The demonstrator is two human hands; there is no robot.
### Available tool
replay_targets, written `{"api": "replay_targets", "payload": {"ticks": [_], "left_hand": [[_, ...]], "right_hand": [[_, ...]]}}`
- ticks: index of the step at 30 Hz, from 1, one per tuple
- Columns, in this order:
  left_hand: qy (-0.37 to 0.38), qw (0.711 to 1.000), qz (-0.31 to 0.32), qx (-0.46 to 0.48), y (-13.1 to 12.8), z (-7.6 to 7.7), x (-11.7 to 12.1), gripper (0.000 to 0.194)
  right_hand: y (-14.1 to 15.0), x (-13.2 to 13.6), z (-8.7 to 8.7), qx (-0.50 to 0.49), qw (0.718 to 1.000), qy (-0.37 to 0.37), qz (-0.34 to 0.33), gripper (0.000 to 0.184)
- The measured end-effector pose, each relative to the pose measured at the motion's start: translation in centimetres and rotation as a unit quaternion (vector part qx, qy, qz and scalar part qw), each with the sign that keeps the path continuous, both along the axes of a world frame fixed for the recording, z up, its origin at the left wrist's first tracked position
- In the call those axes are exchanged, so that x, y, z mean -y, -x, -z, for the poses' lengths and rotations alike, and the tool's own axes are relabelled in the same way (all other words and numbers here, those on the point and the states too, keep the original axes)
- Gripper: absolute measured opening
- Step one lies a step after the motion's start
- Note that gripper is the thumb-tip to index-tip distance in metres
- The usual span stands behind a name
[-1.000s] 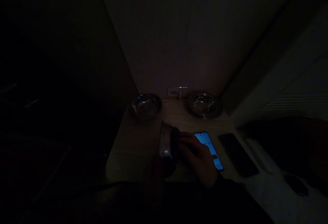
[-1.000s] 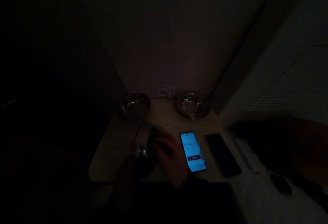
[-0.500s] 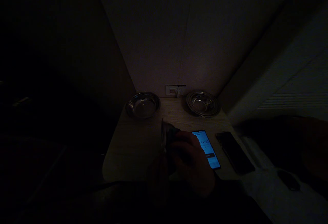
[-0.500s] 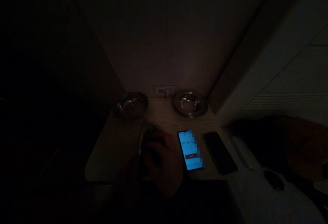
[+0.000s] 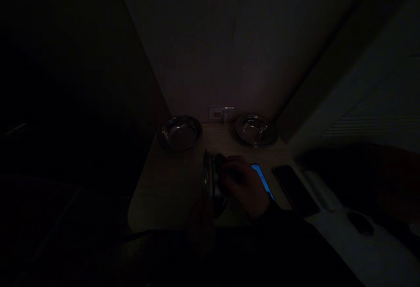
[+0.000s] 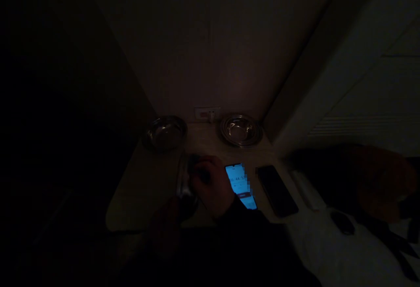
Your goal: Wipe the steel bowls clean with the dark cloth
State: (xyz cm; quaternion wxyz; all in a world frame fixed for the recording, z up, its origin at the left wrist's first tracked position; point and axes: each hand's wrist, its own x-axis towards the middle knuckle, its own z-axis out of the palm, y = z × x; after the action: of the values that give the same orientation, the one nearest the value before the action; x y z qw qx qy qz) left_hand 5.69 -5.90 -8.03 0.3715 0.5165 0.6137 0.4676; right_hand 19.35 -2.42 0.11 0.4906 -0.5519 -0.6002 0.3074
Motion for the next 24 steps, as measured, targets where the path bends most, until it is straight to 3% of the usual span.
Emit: {"api": "replay_targets", "payload": {"ticks": [8,14,19,24], "left_hand": [[-0.006,1.000,0.012,0.021,-1.3,-1.7,0.0,0.029],[-0.004,0.999,-0.009,0.031,-1.0,-1.7,0.5,0.028],[-0.009,0.999,-0.036,0.040,-0.7,-1.5,1.2,0.026],[-0.011,0.997,-0.055,0.055,-0.5,-1.3,1.3,0.032]], "right_hand": [[0.1,-0.2,0.2,0.005,1.000,-0.028,-0.005,0.012],[0.2,-0.3,0.6,-0.014,1.000,-0.025,0.002,0.011],[-1.1,-1.2,1.3,-0.100,0.994,0.030,0.035,0.012],[-1.5,-0.1,1.4,-0.156,0.980,0.096,0.081,0.021]]}}
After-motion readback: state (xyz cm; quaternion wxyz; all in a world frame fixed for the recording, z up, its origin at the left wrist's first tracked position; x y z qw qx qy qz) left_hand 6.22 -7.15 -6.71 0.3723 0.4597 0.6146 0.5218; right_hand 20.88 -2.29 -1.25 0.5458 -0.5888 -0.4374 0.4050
